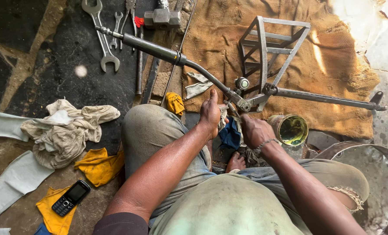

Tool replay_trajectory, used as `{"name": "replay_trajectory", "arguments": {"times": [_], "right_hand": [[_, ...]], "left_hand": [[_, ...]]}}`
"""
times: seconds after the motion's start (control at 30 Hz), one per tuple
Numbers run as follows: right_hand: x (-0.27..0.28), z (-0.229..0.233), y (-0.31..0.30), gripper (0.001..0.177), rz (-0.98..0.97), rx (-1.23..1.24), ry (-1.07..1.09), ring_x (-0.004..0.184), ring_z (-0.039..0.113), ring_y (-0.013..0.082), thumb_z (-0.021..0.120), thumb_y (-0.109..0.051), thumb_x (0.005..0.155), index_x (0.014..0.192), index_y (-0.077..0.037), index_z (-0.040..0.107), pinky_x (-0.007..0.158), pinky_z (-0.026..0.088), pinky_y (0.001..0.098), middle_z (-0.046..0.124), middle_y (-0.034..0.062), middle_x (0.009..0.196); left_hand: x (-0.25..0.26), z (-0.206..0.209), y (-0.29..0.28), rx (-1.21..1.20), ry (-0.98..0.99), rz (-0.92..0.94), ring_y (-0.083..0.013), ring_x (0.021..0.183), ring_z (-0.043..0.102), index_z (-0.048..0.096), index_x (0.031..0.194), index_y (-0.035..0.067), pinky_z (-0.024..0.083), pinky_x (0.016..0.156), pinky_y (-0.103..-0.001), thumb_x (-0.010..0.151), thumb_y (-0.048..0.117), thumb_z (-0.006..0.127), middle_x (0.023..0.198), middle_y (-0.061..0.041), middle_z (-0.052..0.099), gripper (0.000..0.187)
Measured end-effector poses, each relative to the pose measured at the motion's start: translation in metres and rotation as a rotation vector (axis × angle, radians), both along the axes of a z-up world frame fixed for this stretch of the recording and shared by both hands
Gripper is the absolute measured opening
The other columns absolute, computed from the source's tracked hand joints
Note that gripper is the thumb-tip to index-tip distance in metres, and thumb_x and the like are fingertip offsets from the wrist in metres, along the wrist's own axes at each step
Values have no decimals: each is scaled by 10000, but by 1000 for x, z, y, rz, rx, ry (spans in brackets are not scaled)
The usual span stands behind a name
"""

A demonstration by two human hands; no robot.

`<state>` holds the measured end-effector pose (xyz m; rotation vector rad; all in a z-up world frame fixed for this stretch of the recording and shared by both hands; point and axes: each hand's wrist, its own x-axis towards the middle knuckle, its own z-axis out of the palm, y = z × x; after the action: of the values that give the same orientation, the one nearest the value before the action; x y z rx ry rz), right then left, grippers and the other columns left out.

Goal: The person applies grease to the joint of a steering rod assembly by hand and cleans it with a rag. They use a wrench to adjust the components and a thin metal tool to scrape and clean the inner surfaces while sitting on a workshop floor.

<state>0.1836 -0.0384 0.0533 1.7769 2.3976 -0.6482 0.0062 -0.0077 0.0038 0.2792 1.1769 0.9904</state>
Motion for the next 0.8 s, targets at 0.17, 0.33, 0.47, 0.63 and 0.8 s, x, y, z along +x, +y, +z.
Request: {"name": "replay_trajectory", "arguments": {"times": [0.17,0.33,0.47,0.63,0.8], "right_hand": [[17,26,4,373,97,-38,-156,499,544,260,367,-234,1127,852,-107,584,435,481,393,577,101,591],[4,44,38,324,163,-73,-285,465,515,178,416,-152,1068,879,-114,676,389,459,340,580,68,591],[-23,61,64,325,240,-177,-456,541,530,143,461,-174,1101,960,-69,734,439,488,314,615,69,691],[-63,87,88,200,278,-356,-661,661,601,139,540,-240,1070,1153,-156,701,601,529,302,680,43,810],[-77,100,93,228,332,-374,-707,708,630,149,609,-246,1029,1242,-198,675,648,557,303,688,51,881]], "left_hand": [[2,-7,1,-12,1,23,-156,479,588,435,1287,-1,520,403,-297,990,670,358,1030,-229,650,737],[2,-11,0,-9,39,-2,-157,512,613,467,1314,-1,538,413,-293,995,673,328,1038,-191,655,758],[2,-9,0,-24,30,4,-145,589,619,454,1329,67,548,441,-299,992,659,325,983,-141,618,693],[4,-3,-2,-41,17,3,-125,584,567,477,1254,89,523,438,-299,1002,649,322,889,-81,588,633],[3,3,-4,-36,32,-15,-81,589,540,506,1214,109,504,452,-276,1027,654,311,845,-36,562,607]]}}
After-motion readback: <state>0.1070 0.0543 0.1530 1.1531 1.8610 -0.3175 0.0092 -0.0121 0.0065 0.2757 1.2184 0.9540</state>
